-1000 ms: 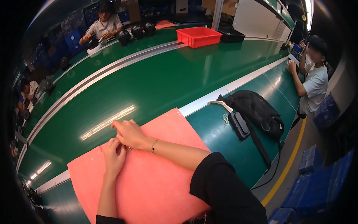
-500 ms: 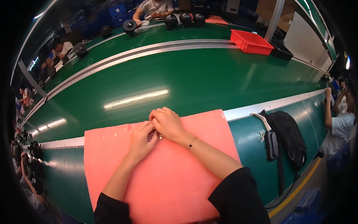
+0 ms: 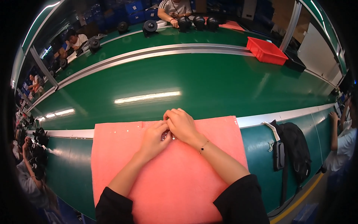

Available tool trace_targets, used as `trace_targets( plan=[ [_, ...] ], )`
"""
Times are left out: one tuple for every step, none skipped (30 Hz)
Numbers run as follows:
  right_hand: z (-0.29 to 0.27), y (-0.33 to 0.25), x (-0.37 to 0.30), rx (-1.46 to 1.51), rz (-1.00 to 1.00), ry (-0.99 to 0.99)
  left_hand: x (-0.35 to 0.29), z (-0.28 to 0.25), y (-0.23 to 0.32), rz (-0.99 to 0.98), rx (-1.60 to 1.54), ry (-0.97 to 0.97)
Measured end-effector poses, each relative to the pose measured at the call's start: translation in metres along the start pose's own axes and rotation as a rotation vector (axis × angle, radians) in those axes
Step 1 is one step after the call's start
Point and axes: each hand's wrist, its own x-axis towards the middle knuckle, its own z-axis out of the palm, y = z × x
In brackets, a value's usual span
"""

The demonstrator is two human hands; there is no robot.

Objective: Assembling components of a light fixture on a factory production line.

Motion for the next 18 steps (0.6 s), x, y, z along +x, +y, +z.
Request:
trace_targets(
  plan=[
    [-0.0002, 0.0002, 0.0005, 0.001, -0.008, 0.001, 0.0003, 0.0002, 0.0, 0.003, 0.008, 0.005],
    [0.0003, 0.0011, 0.0002, 0.0, -0.012, -0.003, -0.0002, 0.0007, -0.0002, 0.005, 0.013, 0.008],
    [0.001, 0.001, 0.0001, -0.001, -0.015, -0.006, -0.0007, 0.0003, -0.0001, 0.006, 0.016, 0.01],
    [0.002, 0.0, -0.0002, 0.0, -0.019, -0.005, -0.0012, -0.0001, -0.0001, -0.009, 0.006, 0.005],
    [0.0018, -0.0006, -0.0005, -0.001, -0.022, -0.002, -0.0008, 0.0, 0.0003, -0.021, -0.007, 0.0],
    [0.0016, -0.0011, -0.001, -0.002, -0.025, 0.001, -0.0006, 0.0003, 0.0007, -0.018, -0.007, 0.002],
    [0.002, -0.0009, -0.0017, -0.004, -0.027, 0.002, -0.0006, 0.0008, 0.0011, -0.026, -0.021, 0.004],
    [0.003, -0.0007, -0.0019, 0.008, -0.035, 0.017, -0.0007, 0.0004, 0.0017, -0.034, -0.033, 0.007],
    [0.0039, -0.0004, -0.0021, 0.019, -0.043, 0.03, -0.0008, 0.0001, 0.0019, -0.033, -0.031, 0.009],
    [0.0044, -0.0002, -0.0023, 0.02, -0.045, 0.031, -0.0011, 0.0001, 0.002, -0.032, -0.027, 0.009],
    [0.0056, 0.001, -0.0022, 0.014, -0.053, 0.035, -0.0013, 0.0003, 0.0009, -0.033, -0.024, 0.008],
    [0.007, 0.0025, -0.0022, 0.009, -0.06, 0.039, -0.0015, 0.0008, -0.0003, -0.035, -0.023, 0.009],
    [0.0088, 0.0049, -0.0023, 0.011, -0.061, 0.037, -0.0019, 0.0013, -0.0016, -0.032, -0.033, 0.015],
    [0.0072, 0.0058, -0.0029, 0.002, -0.086, 0.059, -0.0011, 0.0011, -0.0001, -0.022, -0.044, 0.021],
    [0.0051, 0.0059, -0.0035, -0.007, -0.111, 0.081, -0.0004, 0.0008, 0.0012, -0.018, -0.044, 0.022],
    [0.0024, 0.0048, -0.0037, -0.009, -0.113, 0.084, 0.0003, 0.0006, 0.0024, -0.001, -0.036, 0.024],
    [0.0025, 0.0053, -0.003, -0.01, -0.099, 0.072, 0.0003, 0.001, 0.0006, 0.012, -0.028, 0.025],
    [0.0026, 0.0054, -0.0024, -0.01, -0.085, 0.06, 0.0001, 0.0015, -0.0014, 0.011, -0.025, 0.024]
  ],
)
